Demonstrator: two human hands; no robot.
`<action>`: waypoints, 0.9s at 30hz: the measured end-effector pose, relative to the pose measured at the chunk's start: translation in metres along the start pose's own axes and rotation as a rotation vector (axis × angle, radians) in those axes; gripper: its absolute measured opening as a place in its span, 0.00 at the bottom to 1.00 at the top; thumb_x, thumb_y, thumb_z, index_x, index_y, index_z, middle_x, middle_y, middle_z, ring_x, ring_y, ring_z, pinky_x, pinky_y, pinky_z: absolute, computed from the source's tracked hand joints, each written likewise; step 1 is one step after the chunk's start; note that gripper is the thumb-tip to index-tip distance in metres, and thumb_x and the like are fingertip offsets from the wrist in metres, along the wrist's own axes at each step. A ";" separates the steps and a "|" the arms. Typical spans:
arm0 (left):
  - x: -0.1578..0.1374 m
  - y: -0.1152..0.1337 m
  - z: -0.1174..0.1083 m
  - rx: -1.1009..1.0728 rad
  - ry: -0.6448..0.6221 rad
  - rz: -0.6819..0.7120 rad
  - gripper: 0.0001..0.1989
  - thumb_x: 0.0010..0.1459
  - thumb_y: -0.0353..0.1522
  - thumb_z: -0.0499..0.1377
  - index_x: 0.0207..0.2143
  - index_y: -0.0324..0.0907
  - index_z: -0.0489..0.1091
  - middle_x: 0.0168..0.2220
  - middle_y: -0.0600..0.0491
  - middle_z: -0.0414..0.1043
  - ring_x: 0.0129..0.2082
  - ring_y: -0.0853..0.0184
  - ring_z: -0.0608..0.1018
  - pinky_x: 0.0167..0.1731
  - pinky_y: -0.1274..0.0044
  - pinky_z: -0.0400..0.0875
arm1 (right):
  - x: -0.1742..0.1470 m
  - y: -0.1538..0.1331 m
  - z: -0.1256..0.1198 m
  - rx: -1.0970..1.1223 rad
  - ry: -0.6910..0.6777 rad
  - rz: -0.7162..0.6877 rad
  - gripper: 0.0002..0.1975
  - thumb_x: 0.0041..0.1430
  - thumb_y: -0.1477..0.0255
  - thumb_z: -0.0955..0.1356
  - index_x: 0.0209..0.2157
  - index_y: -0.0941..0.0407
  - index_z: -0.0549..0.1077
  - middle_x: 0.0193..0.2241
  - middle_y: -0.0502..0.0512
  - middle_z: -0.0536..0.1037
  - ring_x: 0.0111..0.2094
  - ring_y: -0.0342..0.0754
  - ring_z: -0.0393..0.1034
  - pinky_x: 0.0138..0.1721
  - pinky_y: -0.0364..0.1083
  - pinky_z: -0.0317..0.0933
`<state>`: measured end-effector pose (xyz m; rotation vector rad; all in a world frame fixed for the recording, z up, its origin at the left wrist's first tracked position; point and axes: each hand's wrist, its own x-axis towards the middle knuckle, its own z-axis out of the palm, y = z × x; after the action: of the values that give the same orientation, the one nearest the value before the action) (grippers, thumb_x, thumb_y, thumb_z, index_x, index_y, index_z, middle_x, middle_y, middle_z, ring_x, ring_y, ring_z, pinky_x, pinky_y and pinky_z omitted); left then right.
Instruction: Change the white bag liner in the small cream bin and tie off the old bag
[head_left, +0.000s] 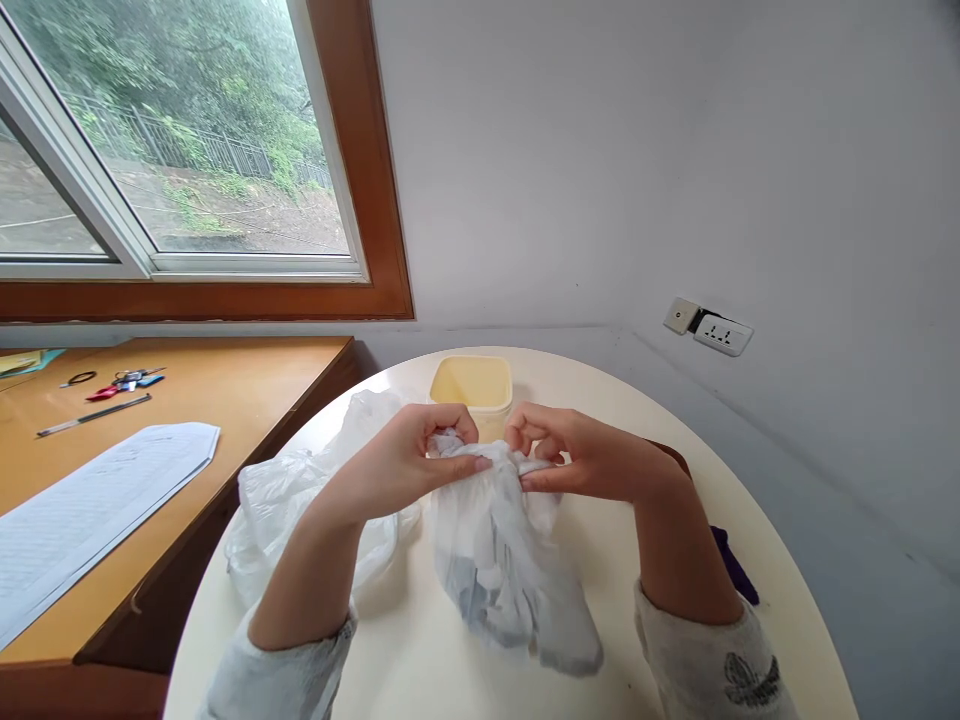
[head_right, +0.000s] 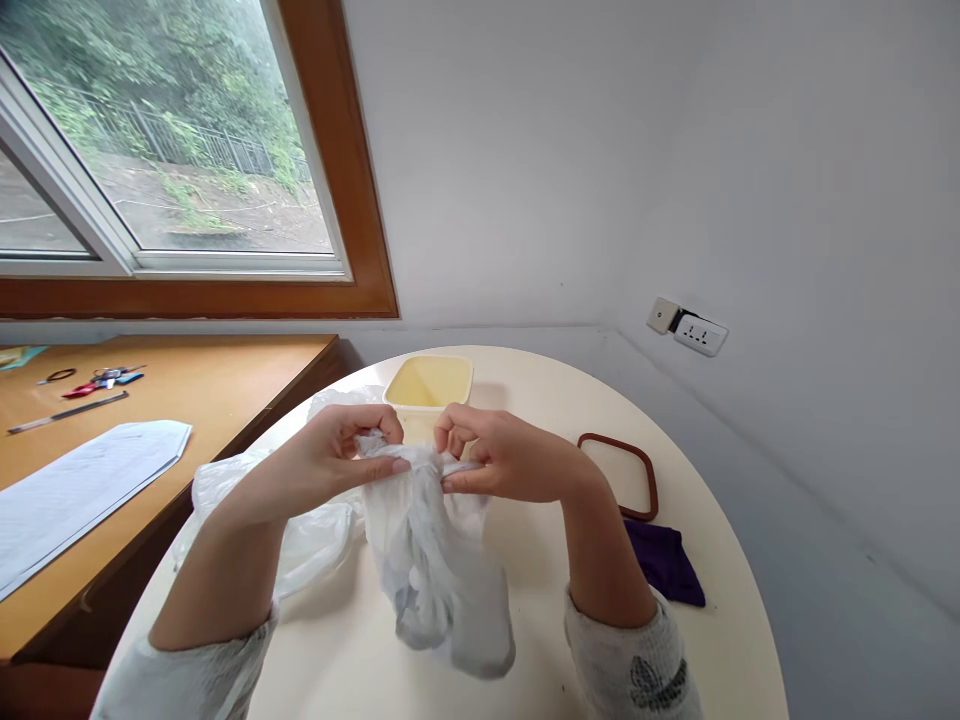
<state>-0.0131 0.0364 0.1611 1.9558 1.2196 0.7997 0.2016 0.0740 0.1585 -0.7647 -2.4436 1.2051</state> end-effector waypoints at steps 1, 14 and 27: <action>0.001 0.000 0.001 0.016 0.011 0.014 0.12 0.50 0.38 0.58 0.23 0.40 0.61 0.21 0.59 0.56 0.22 0.74 0.60 0.20 0.81 0.54 | 0.002 0.000 0.001 0.002 -0.003 0.001 0.11 0.52 0.69 0.67 0.37 0.54 0.63 0.21 0.42 0.59 0.20 0.37 0.52 0.21 0.37 0.50; -0.013 -0.013 -0.033 -0.030 0.067 -0.068 0.13 0.52 0.37 0.58 0.20 0.40 0.61 0.18 0.61 0.47 0.18 0.77 0.55 0.17 0.83 0.51 | -0.017 0.010 -0.016 0.109 0.167 0.119 0.13 0.54 0.60 0.65 0.32 0.56 0.66 0.16 0.43 0.64 0.17 0.37 0.57 0.19 0.38 0.52; -0.027 -0.022 -0.054 -0.050 0.273 -0.120 0.15 0.52 0.38 0.58 0.20 0.41 0.58 0.20 0.60 0.40 0.19 0.75 0.50 0.17 0.82 0.45 | -0.042 0.022 -0.036 0.121 0.341 0.193 0.11 0.54 0.62 0.65 0.31 0.55 0.67 0.20 0.48 0.69 0.21 0.40 0.62 0.22 0.40 0.56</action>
<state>-0.0768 0.0308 0.1703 1.7558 1.4459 1.0492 0.2599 0.0830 0.1608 -1.0910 -2.0407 1.1646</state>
